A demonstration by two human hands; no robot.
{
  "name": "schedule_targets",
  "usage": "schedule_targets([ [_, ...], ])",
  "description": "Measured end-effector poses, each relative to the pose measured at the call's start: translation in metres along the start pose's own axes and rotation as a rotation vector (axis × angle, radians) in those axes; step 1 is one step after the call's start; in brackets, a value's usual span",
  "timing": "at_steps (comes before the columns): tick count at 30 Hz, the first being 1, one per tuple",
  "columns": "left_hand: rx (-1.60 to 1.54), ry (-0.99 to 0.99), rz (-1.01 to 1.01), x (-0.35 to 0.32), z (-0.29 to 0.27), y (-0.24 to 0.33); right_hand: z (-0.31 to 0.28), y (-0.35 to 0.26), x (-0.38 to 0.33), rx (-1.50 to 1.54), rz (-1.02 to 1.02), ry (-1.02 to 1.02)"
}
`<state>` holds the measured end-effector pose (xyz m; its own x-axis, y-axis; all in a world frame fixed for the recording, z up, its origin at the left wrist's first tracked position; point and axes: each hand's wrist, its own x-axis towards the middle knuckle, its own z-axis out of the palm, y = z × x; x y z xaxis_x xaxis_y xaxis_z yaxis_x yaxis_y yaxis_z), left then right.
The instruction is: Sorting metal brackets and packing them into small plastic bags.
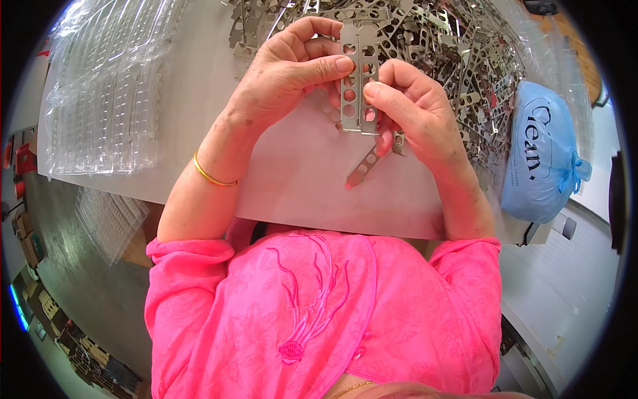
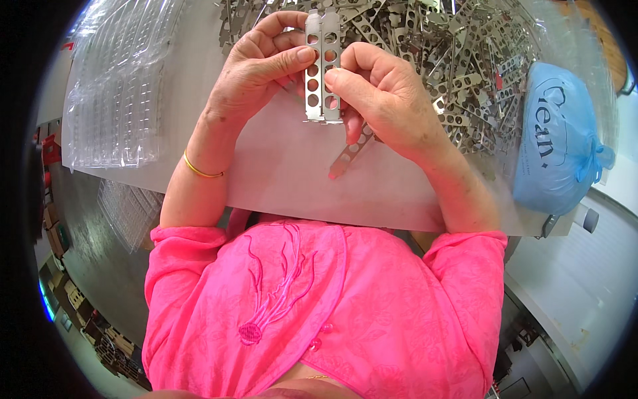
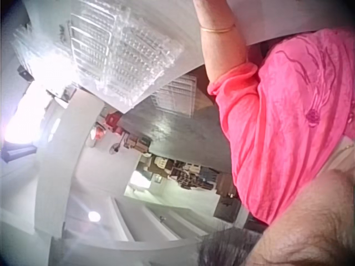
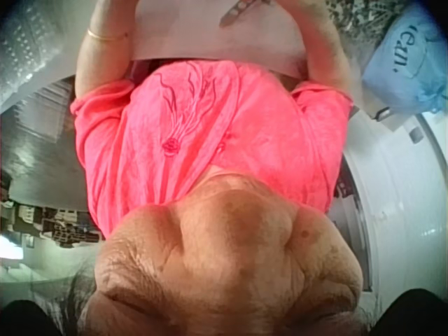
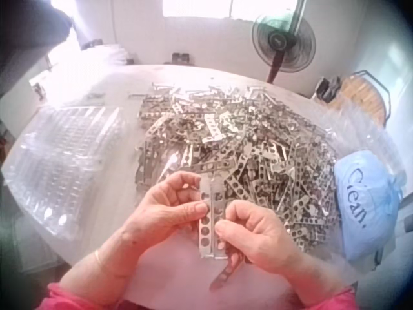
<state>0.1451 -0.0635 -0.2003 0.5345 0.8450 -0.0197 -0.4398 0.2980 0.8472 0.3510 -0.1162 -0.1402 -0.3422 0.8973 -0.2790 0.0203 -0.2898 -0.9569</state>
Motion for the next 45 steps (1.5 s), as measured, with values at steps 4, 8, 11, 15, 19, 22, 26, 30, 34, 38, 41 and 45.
schedule_targets([
  [4,0.003,-0.001,0.007,-0.0007,-0.0003,-0.0003,0.0008,0.0001,-0.0006,-0.006,0.0,0.004],
  [8,0.011,0.006,0.005,-0.0007,0.0013,0.0013,0.0011,0.0004,-0.0012,-0.002,-0.001,-0.001],
  [11,0.017,0.014,0.009,-0.001,0.0017,0.0021,0.001,0.0013,-0.0002,-0.008,-0.006,-0.004],
  [15,0.014,0.02,0.008,-0.0017,0.003,0.0041,0.001,0.0001,-0.0004,-0.004,0.004,-0.008],
  [19,0.026,0.012,0.0,-0.0014,0.0026,0.0055,0.0012,-0.0002,-0.0002,-0.014,0.006,-0.007],
  [22,0.032,0.025,-0.001,-0.0014,0.0023,0.005,0.0011,0.0007,0.0001,-0.001,-0.003,-0.017],
  [26,0.032,0.024,-0.005,-0.0013,0.0018,0.0047,0.0004,0.0003,0.0004,-0.001,0.0,-0.022],
  [30,0.024,0.001,-0.012,-0.0033,0.0041,0.009,0.0017,-0.0002,-0.0011,0.015,-0.007,-0.027],
  [34,0.014,0.041,0.001,-0.0041,0.0044,0.0052,0.0022,0.0,-0.0019,0.016,0.01,-0.021],
  [38,0.014,0.041,-0.007,-0.0019,0.0034,0.0035,0.0016,0.002,-0.0002,0.035,0.001,-0.021],
  [41,0.024,0.036,0.009,-0.0036,0.0033,0.005,0.0053,-0.0007,-0.0028,0.018,-0.009,-0.014],
  [45,0.031,0.01,-0.002,-0.0012,0.0023,0.0065,0.0028,-0.0002,-0.0017,-0.01,-0.008,-0.004],
])
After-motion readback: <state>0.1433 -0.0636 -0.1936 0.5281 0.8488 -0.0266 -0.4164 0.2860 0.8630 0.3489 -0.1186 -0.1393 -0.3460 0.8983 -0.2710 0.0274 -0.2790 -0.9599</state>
